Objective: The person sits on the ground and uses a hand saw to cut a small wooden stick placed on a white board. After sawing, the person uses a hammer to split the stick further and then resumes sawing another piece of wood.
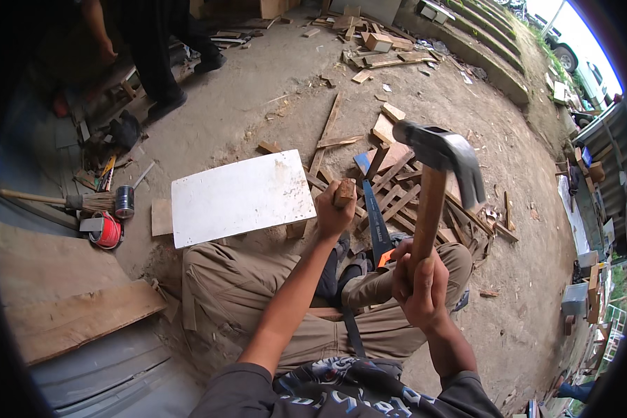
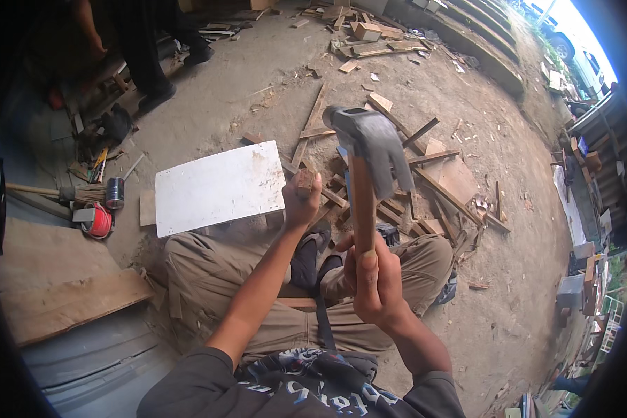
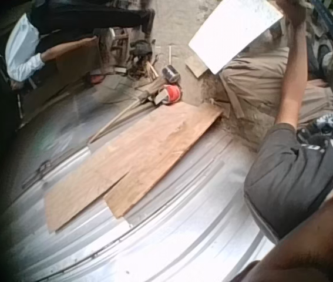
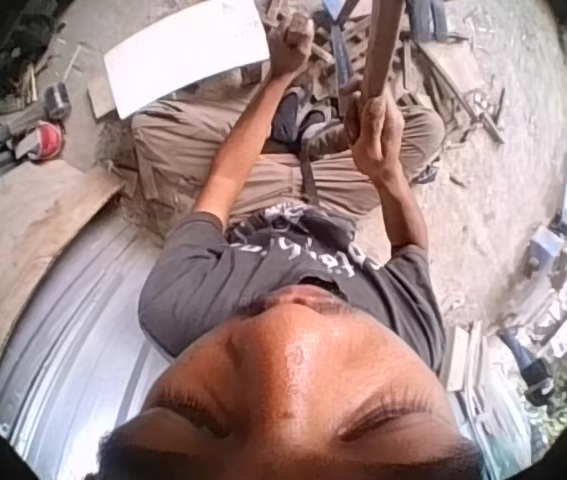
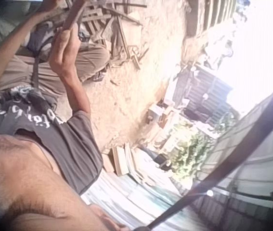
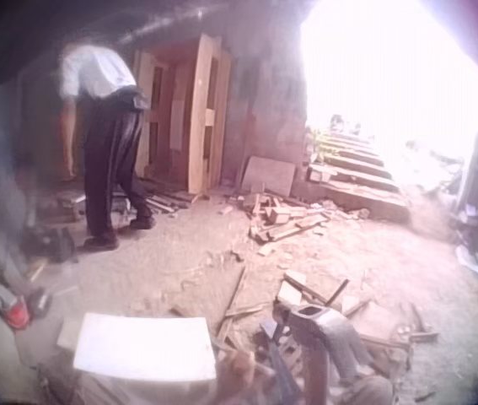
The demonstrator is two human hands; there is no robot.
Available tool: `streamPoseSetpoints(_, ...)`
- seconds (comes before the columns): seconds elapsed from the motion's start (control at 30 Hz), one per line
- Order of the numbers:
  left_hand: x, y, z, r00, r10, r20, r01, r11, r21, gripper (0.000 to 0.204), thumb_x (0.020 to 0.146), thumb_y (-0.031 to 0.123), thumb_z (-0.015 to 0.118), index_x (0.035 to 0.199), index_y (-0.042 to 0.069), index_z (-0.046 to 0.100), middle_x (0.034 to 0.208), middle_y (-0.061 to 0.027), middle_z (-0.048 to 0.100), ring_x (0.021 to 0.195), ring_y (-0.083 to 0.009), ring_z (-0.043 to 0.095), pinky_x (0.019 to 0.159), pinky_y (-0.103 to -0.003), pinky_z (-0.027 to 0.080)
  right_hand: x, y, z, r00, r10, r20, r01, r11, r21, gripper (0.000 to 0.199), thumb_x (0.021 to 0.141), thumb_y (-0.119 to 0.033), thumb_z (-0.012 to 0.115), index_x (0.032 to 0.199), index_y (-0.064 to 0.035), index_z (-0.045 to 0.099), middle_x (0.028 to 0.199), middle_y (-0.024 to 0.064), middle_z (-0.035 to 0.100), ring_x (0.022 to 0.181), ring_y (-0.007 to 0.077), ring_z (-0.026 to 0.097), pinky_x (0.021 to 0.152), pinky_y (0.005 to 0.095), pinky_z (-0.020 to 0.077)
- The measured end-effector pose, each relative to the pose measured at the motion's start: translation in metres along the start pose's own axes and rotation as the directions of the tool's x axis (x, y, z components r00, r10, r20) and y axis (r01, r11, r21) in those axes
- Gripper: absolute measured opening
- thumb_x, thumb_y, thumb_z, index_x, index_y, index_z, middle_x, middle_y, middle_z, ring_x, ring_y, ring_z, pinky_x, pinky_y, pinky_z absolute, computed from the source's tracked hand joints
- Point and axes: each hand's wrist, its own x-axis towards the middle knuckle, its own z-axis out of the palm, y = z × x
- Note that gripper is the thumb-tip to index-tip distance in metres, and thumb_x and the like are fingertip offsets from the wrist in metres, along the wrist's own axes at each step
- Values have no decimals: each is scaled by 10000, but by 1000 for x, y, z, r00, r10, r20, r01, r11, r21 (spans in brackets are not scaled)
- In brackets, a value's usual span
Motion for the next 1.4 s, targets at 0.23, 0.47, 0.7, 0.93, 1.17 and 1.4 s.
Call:
streamPoseSetpoints(0.23,5,-10,-1,1000,9,-16,-10,1000,-28,156,856,142,656,813,15,577,623,-119,584,552,-195,591,521,-336,447,-7,16,-6,969,244,28,-242,968,-65,515,1026,-512,367,969,-21,511,583,-35,418,448,38,364,393,207,293)
streamPoseSetpoints(0.47,10,2,3,999,-33,4,33,999,-8,201,902,178,629,825,-3,593,625,-77,579,561,-135,541,527,-317,435,-7,14,-4,979,-199,-37,196,978,-68,592,997,-583,368,921,-7,481,584,-8,414,465,55,388,408,218,313)
streamPoseSetpoints(0.7,19,-10,-5,997,-73,-27,74,997,14,193,872,185,654,837,-1,613,577,-116,591,521,-179,617,496,-324,457,-8,24,-7,963,263,-52,-263,965,11,486,1052,-454,349,842,-43,499,568,-30,397,433,47,372,390,218,298)
streamPoseSetpoints(0.93,20,-5,-5,998,-56,-4,56,998,36,192,877,177,649,826,-3,606,577,-100,592,515,-169,597,492,-322,449,-4,-22,1,993,-119,-27,121,990,72,501,1038,-461,347,922,1,504,616,-6,455,493,63,400,438,232,315)
streamPoseSetpoints(1.17,25,-18,-12,998,-66,20,66,998,7,247,904,201,656,792,-2,572,590,-59,580,530,-101,519,497,-295,414,24,31,-24,949,315,-33,-314,925,-214,470,1059,-403,389,829,-20,536,628,-10,464,514,89,407,481,276,342)
streamPoseSetpoints(1.4,18,-12,-20,955,34,295,53,958,-282,452,904,420,684,1041,21,523,800,-7,484,735,-84,454,655,-252,402,35,135,-48,899,201,-390,-229,973,-27,437,1043,-417,433,845,-47,556,555,-40,407,404,58,342,374,253,280)
